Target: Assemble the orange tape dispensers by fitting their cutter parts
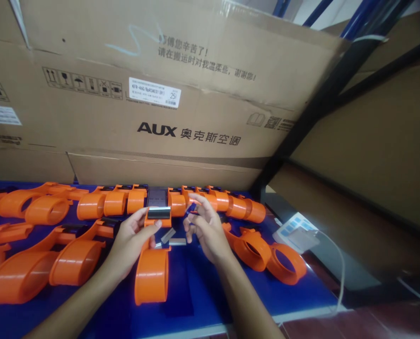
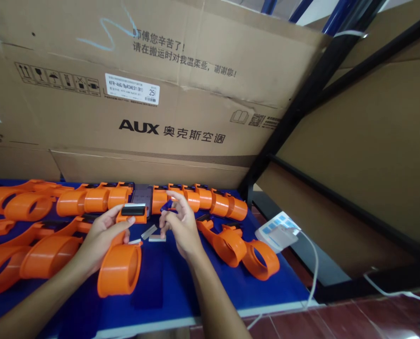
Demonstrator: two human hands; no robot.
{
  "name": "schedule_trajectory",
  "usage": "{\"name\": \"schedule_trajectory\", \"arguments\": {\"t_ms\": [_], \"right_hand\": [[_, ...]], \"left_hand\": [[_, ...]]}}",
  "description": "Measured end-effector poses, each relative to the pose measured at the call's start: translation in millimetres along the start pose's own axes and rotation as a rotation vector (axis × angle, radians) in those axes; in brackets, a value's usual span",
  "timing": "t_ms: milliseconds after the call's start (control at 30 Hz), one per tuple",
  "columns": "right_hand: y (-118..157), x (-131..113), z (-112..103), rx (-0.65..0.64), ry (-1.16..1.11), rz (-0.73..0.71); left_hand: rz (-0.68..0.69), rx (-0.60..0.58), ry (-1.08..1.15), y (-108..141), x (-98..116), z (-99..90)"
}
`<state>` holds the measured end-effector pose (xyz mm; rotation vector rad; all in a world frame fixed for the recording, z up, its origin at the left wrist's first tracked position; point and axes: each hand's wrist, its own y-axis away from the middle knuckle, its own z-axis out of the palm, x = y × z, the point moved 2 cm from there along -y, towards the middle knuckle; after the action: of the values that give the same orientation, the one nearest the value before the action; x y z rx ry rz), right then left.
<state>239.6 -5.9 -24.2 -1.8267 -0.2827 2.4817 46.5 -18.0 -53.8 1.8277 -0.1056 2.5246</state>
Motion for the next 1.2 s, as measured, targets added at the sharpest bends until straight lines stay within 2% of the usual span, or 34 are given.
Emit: {"name": "schedule_trajectory", "arguments": {"t_ms": [133,300,533,767,900,1000,1200], "right_hand": [[-1,3,1,0.004,-0.004,0.035],[-4,10,3,0.015,0.018,0.012],[2,10,13,0.008,-0.016,-0.068],[3,9,12,0.057,0.221,-0.257],[3,11,11,0.069,0.139,-0.19],[4,10,12,0.099,0.075,-0.208],[7,12,19,0.018,0.127,-0.259]], "left_hand": [[0.008,-0.013,-0.013,0,-2,-0.7],[0.005,-0.018,-0.026,0,-5,-1.9],[0.039,0.0,-0.065,-3,-4,-1.4],[0.05,-0.026,-0.059,0,-1,-0.6],[0.045,-0.012,-0.066,0,-2,-1.6],[0.062,-0.009,-0.08,-1,-2,-1.6],[0.105,-0.007,-0.111,1,2,0.7]]}}
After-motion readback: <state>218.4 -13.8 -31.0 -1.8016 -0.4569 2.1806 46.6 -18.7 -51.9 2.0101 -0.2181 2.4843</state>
